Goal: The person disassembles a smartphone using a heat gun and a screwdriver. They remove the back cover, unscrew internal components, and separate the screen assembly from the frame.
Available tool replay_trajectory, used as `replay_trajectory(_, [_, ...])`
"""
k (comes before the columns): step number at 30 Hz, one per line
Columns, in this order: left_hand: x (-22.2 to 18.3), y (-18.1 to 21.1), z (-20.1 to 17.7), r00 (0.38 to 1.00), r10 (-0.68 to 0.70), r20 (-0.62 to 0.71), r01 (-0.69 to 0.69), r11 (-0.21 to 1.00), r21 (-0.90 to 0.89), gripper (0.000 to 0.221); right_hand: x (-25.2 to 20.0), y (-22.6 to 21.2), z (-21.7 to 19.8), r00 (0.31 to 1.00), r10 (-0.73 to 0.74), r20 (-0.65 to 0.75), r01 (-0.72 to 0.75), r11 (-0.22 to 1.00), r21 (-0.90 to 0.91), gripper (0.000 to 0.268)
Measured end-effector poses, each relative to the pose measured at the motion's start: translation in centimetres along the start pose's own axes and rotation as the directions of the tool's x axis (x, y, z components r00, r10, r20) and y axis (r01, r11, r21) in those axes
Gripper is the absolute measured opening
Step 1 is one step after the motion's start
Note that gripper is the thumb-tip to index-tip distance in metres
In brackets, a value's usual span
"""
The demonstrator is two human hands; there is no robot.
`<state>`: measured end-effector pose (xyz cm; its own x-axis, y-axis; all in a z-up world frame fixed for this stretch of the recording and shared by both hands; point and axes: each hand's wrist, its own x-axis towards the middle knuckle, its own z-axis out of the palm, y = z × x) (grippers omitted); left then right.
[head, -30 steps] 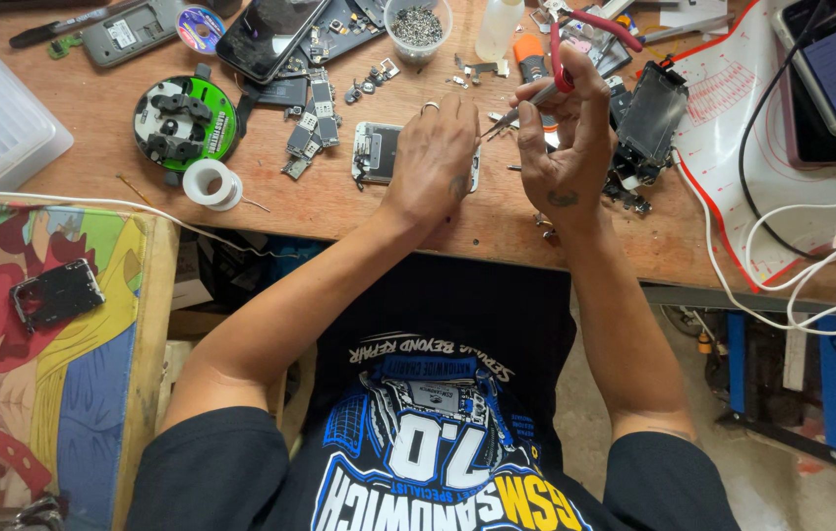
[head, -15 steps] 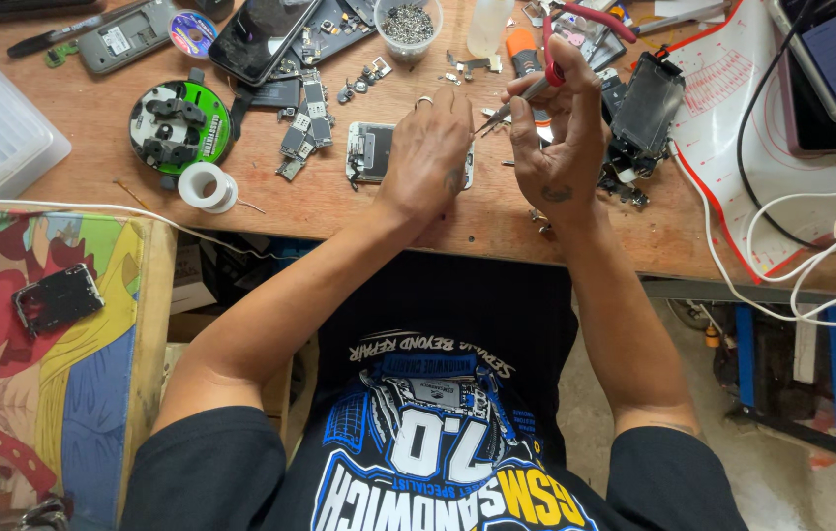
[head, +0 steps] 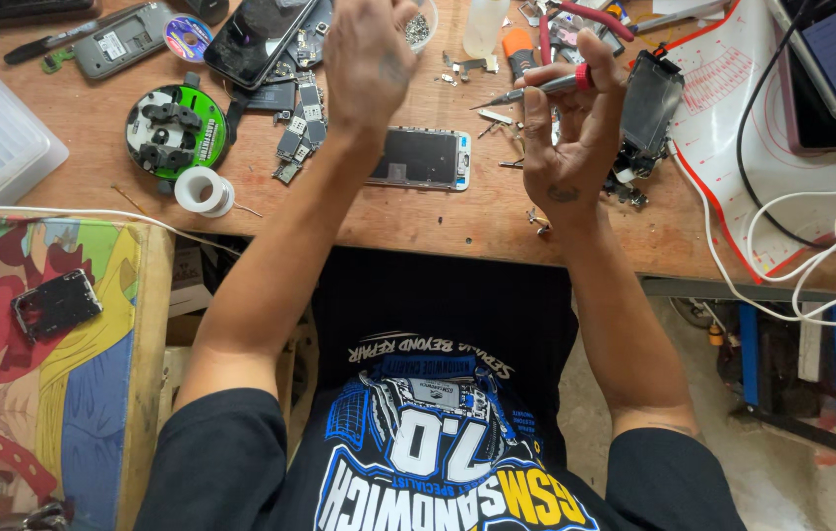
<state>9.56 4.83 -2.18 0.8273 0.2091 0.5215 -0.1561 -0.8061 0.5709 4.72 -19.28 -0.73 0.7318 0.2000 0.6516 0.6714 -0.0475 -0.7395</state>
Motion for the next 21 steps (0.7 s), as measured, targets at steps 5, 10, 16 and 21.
replay_trajectory(5, [-0.1,-3.2,2.5,0.979,0.112,-0.171,-0.103,0.993,0.061,0.016,0.2,0.1,0.1,0.999,-0.041,0.036,0.043,0.997,-0.058,0.055])
replay_trajectory(10, [-2.3,-0.9,1.9,0.968,0.202,-0.151,-0.202,0.979,0.014,0.011,0.0,-0.2,0.3,0.995,-0.037,0.091,0.043,0.997,-0.06,0.061])
replay_trajectory(16, [-7.5,5.0,-2.6,0.968,0.139,0.208,-0.063,0.941,-0.333,0.013,-0.1,-0.6,0.6,0.984,-0.07,0.161,0.087,0.991,-0.103,0.058])
replay_trajectory(21, [-7.5,6.1,-3.9,0.953,0.126,0.275,-0.051,0.963,-0.264,0.011,-0.2,-0.8,0.7,0.973,-0.096,0.212,0.124,0.984,-0.126,0.059])
